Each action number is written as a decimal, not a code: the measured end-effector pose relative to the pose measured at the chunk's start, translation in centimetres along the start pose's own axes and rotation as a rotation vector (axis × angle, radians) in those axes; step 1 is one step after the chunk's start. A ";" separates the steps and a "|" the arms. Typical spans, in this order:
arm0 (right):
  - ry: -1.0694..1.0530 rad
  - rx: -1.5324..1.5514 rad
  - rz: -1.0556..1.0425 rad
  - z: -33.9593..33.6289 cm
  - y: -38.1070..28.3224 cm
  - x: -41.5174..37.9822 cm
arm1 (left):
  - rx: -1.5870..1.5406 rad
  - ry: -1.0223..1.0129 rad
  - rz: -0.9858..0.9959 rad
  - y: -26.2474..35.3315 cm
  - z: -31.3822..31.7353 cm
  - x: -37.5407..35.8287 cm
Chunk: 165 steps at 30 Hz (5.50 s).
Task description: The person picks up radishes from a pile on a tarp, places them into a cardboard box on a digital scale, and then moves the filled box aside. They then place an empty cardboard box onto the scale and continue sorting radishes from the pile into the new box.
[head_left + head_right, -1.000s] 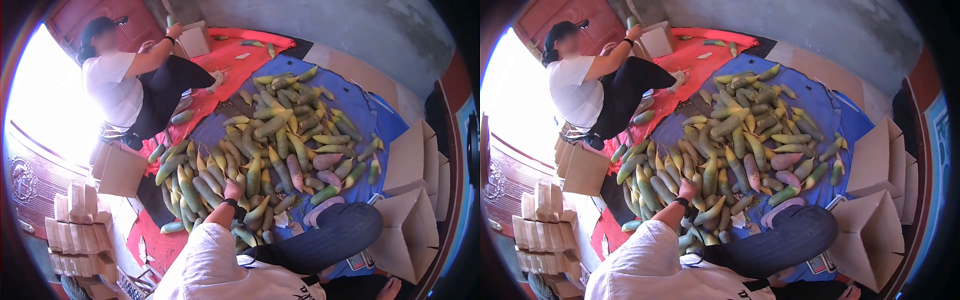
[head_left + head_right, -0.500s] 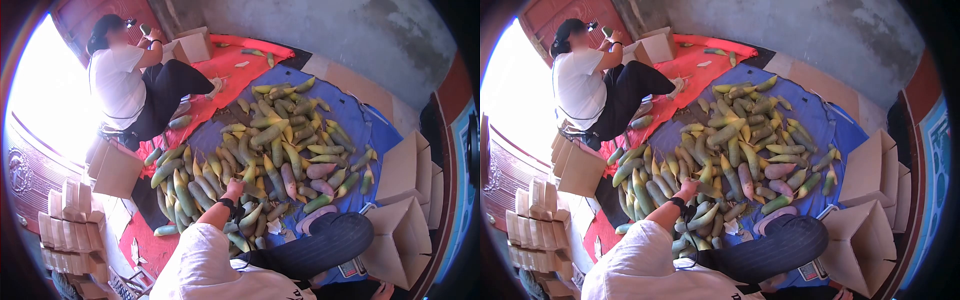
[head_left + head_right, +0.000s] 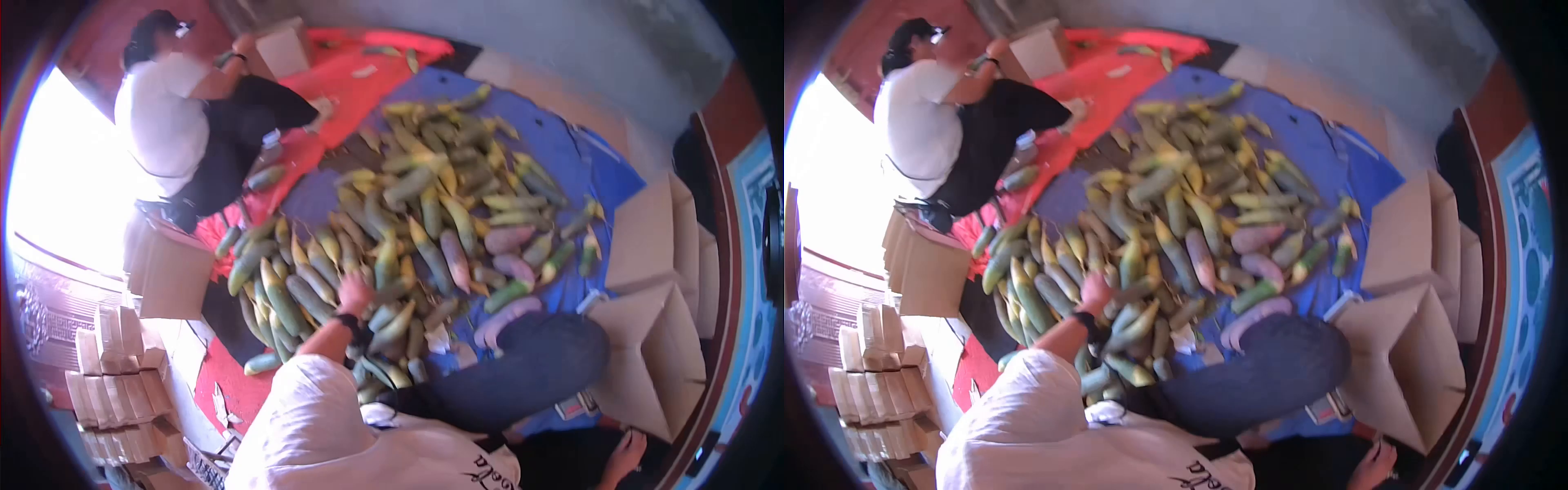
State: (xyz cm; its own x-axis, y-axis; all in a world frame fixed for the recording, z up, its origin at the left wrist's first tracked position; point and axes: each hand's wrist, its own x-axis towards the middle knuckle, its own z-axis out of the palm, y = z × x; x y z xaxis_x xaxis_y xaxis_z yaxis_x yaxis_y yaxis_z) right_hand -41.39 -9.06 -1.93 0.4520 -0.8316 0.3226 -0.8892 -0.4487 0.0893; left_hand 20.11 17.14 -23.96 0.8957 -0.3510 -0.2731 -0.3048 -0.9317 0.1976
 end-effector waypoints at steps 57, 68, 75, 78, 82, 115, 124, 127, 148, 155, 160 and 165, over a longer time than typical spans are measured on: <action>0.014 0.572 -0.144 -13.4 -18.0 11.7 | -1.508 -0.930 0.863 35.6 -22.8 -19.9; 0.042 0.577 0.362 -12.6 -1.7 11.3 | -0.270 -0.279 1.704 42.8 -13.6 -21.8; -0.460 0.345 0.200 -5.7 4.4 14.6 | -0.046 -0.335 1.804 42.1 -12.8 -21.3; -0.640 0.256 0.159 -2.0 4.1 16.0 | -0.045 -0.307 1.799 42.1 -12.4 -21.7; -0.893 0.185 0.053 2.1 3.3 18.0 | -0.029 -0.270 1.755 42.3 -12.2 -22.1; 0.026 0.166 0.113 -5.9 -3.0 2.9 | -0.318 -0.426 1.528 44.1 -12.1 -22.6; -0.066 0.218 0.092 -3.7 -5.8 0.7 | -1.057 -0.134 1.429 41.9 -15.6 -18.8; -0.067 0.240 0.123 -3.4 -5.5 0.7 | -1.060 -0.040 1.328 38.7 -15.8 -14.2; -0.087 0.142 0.118 -3.2 -4.5 -0.7 | 0.209 -0.663 0.261 2.9 2.5 0.8; -0.114 0.141 0.122 -2.9 -4.3 -0.5 | 0.300 -0.564 0.236 3.1 3.5 -1.0; -0.105 0.135 0.113 -2.9 -4.6 -0.4 | 0.393 -0.578 0.234 4.5 4.5 -0.9; -0.103 0.106 0.105 -2.7 -4.4 -0.3 | 0.321 -0.607 0.250 4.8 3.0 -0.3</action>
State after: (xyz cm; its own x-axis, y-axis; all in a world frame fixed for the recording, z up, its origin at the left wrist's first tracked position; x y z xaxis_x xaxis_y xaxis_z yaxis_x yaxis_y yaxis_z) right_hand -37.77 -5.97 0.08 0.3663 -0.9025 0.2267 -0.9221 -0.3847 -0.0416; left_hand 17.40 12.51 -25.80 0.4781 -0.4598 -0.7484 -0.6398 -0.7660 0.0620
